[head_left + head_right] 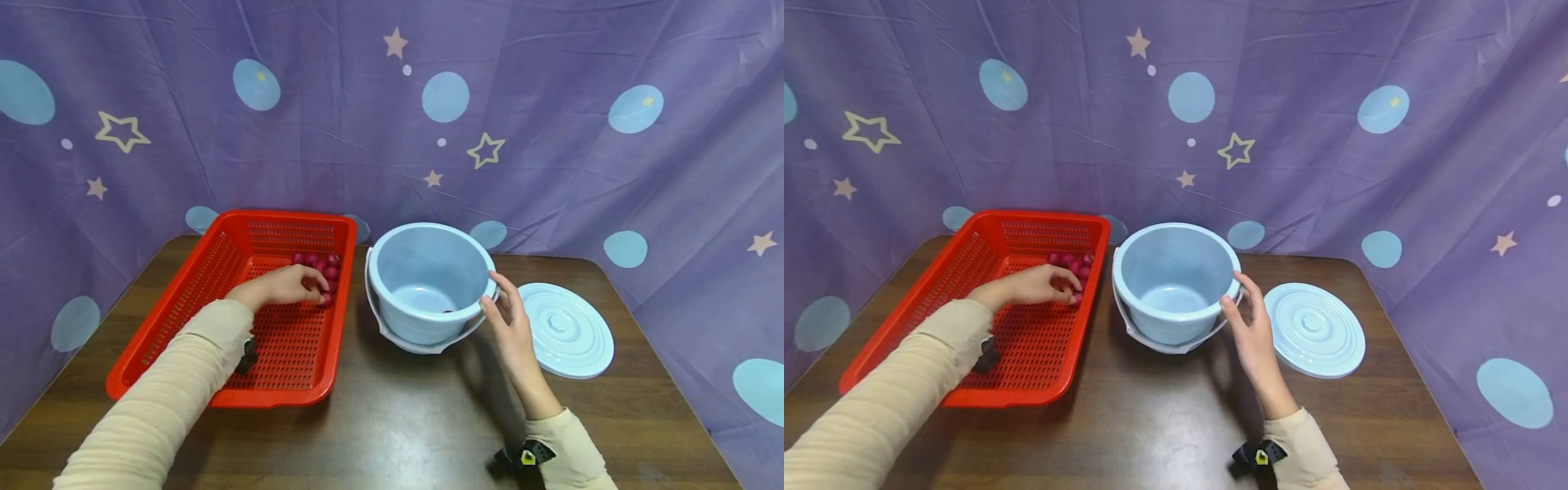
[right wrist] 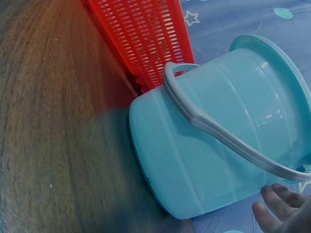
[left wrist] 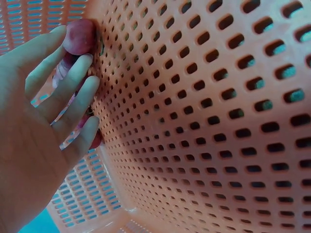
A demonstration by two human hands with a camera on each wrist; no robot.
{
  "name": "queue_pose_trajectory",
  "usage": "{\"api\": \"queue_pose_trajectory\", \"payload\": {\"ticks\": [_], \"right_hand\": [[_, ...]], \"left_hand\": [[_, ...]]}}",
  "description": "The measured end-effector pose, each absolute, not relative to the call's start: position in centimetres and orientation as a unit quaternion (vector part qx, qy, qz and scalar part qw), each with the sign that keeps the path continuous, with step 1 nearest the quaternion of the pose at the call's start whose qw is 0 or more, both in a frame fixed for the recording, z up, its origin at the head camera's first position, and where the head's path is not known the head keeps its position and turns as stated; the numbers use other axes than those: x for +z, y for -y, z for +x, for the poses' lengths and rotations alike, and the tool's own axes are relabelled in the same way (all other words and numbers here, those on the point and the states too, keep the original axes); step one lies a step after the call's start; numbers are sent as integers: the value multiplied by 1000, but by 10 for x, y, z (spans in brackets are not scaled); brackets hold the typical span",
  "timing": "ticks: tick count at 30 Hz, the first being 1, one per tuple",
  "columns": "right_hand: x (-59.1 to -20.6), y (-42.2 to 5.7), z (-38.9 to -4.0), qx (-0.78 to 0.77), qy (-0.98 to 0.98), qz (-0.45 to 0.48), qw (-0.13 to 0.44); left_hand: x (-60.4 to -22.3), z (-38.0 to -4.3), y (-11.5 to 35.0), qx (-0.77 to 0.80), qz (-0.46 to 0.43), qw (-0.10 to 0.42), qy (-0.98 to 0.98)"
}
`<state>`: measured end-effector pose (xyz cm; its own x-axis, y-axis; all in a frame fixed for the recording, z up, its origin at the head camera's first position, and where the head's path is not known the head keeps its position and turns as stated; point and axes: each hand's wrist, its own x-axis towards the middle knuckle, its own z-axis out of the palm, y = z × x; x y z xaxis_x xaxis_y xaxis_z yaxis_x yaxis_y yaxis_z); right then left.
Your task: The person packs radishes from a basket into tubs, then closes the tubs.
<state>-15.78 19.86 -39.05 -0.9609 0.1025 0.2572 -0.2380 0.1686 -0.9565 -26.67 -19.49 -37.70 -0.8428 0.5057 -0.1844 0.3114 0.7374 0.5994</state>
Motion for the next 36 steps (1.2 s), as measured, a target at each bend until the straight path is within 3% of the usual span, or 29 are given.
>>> {"api": "queue_pose_trajectory", "payload": {"ticks": [23, 36], "right_hand": [[-391, -197, -157, 651, 746, 46, 137], [-392, -196, -157, 639, 753, 46, 150]], "left_hand": [[-383, -269, 194, 250, 231, 159, -927], [-371, -268, 197, 235, 225, 113, -939]]}}
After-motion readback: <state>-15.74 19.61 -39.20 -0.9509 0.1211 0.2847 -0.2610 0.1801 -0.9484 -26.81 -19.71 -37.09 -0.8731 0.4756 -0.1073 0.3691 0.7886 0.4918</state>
